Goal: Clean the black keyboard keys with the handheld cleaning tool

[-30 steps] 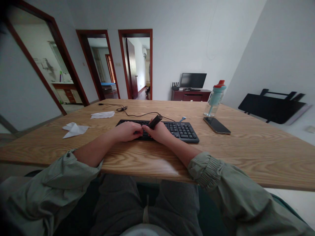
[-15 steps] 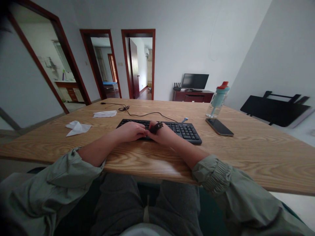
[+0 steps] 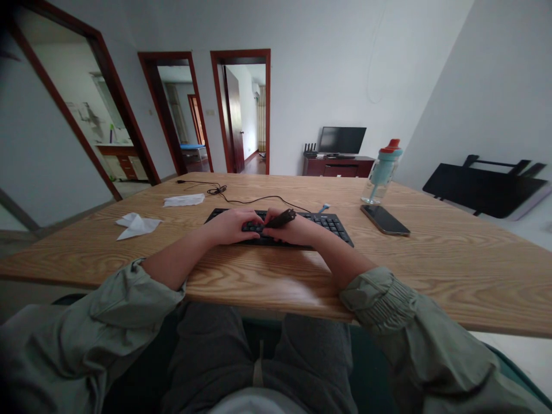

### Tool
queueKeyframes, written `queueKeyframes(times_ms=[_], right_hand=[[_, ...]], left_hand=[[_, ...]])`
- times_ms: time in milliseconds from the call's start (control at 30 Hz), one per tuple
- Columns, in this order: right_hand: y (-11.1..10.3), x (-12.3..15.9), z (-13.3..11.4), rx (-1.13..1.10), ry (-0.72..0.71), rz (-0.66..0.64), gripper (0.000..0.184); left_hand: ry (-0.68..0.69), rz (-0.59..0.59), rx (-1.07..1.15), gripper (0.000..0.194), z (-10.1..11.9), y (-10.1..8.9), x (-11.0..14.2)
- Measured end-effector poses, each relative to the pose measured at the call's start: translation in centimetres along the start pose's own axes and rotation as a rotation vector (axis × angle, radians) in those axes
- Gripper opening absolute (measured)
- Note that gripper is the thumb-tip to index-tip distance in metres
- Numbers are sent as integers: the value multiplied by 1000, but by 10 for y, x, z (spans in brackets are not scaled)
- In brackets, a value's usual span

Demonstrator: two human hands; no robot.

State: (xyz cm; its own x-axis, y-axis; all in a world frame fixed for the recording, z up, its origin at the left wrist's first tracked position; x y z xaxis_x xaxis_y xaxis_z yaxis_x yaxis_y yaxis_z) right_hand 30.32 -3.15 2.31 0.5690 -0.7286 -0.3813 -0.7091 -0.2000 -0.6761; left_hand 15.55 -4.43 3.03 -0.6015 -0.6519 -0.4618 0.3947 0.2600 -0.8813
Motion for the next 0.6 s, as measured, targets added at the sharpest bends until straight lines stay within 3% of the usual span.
queueKeyframes(times_ms=[133,400,600], right_hand=[[3,-4,17,-109,178,-31,21],[11,-11,26,-163,189,33,25],[14,-11,24,-171,192,73,26]], left_hand=[[-7,13,121,35,-1,7,-11],[-47,-28,367,23,1,17,-21],[-53,-28,370,29,-1,18,-19]])
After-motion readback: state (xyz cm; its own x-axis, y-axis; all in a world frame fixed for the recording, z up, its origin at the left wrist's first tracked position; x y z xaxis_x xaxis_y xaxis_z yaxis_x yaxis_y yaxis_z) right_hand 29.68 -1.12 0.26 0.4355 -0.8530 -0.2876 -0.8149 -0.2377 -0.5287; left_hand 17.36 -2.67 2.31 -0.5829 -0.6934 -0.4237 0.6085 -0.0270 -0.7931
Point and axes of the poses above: each hand's wrist, its own x-axis away from the middle knuckle, its own y-axis out of the palm, z = x × y, the point moved 6 cm from there along -x, towards the middle knuckle, and after that the axes turned 10 degrees about z, right-handed, at the moved point
